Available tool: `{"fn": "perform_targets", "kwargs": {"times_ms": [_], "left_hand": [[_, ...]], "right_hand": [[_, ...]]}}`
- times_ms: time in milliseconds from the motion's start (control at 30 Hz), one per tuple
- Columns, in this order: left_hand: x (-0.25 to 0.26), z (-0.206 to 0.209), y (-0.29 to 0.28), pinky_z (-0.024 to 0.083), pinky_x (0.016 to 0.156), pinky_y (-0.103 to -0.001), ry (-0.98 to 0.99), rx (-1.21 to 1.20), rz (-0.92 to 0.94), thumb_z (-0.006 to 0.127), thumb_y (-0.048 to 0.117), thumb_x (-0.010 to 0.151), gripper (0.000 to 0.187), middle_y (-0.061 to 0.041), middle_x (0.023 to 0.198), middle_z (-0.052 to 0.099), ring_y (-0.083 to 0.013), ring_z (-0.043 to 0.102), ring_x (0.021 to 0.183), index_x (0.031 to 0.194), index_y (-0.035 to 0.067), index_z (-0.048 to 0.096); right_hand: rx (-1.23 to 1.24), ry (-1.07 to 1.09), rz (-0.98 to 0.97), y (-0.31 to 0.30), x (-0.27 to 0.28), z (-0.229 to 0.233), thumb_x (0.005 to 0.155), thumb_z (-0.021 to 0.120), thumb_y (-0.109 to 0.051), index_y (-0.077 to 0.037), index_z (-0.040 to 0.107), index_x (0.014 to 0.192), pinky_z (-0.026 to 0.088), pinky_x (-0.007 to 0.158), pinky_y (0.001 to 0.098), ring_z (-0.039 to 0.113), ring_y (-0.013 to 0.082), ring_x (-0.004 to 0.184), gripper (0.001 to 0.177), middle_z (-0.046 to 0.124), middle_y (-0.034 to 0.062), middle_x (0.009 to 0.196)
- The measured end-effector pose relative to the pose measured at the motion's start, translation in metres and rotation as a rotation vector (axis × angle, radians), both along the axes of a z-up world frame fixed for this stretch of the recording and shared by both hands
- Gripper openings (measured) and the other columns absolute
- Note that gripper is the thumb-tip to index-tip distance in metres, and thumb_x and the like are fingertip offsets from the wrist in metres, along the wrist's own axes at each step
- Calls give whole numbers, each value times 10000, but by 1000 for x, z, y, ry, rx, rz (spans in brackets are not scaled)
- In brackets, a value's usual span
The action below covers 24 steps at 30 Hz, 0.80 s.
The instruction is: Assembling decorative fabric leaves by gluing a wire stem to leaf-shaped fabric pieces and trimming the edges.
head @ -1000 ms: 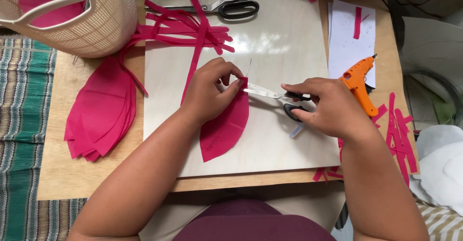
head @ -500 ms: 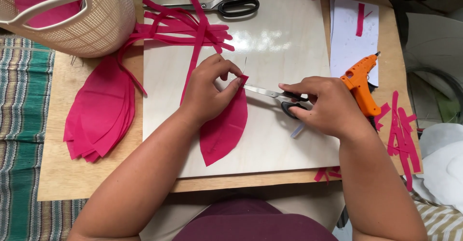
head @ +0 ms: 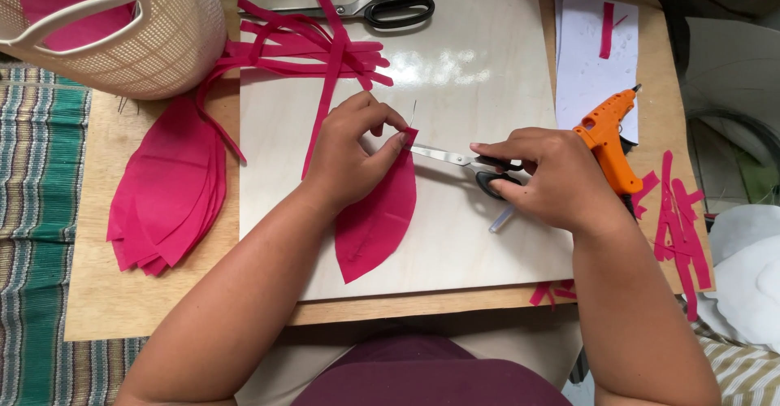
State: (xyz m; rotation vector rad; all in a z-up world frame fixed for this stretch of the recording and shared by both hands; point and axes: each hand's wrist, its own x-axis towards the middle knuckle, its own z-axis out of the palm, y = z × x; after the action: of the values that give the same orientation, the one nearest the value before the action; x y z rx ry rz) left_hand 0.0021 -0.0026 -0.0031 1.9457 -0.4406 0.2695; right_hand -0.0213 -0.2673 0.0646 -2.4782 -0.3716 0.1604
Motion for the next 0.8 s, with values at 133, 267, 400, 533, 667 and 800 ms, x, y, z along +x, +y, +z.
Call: {"fn": "perform_targets", "kwargs": {"times_ms": [133,267,400,533,667,800], "left_hand": [[0,0,-1,498,829,-388,-13,-5,-10,758,43,862,108,-35,756,562,-220,633,771,912,138,752],[-1,1,-3,485,841,-376,-19,18,-23,774,73,857,95,-14,754,562,-205,635,776,902,155,761],[-1,2,-3,486,856,-374,-22,29,-12,787,78,853,91,-11,749,569,-198,637,767,899,155,768],[0,1,-2,477,858,-369,-37,29,-18,783,84,856,90,-4,759,564,-195,638,768,900,159,763],[0,0,-1,475,867,-362,-36,0,-6,786,80,860,90,-6,766,581,-185,640,770,902,157,765],[-1,-1,-2,472,860,-361,-48,-40,18,774,70,872,100,-16,791,595,-191,647,785,920,157,757]], "right_hand": [[0,3,-7,2,0,0,706,803,-59,-118,826,1114,506,564,342,584,259,583,413,770,119,792],[-2,9,-9,5,-1,1,708,807,-87,-116,828,1121,519,566,339,602,266,590,415,776,128,797],[-3,19,-8,3,0,-5,712,806,-104,-117,828,1128,530,572,332,611,263,602,416,775,131,807],[10,-13,7,-2,1,-14,708,804,-112,-125,827,1123,524,567,334,595,254,592,416,769,121,802],[10,-36,11,-2,0,-19,710,800,-101,-135,833,1105,523,557,327,603,253,594,398,768,124,796],[55,-53,1,-2,0,-18,699,811,-117,-147,827,1121,524,544,321,605,240,593,424,762,116,785]]}}
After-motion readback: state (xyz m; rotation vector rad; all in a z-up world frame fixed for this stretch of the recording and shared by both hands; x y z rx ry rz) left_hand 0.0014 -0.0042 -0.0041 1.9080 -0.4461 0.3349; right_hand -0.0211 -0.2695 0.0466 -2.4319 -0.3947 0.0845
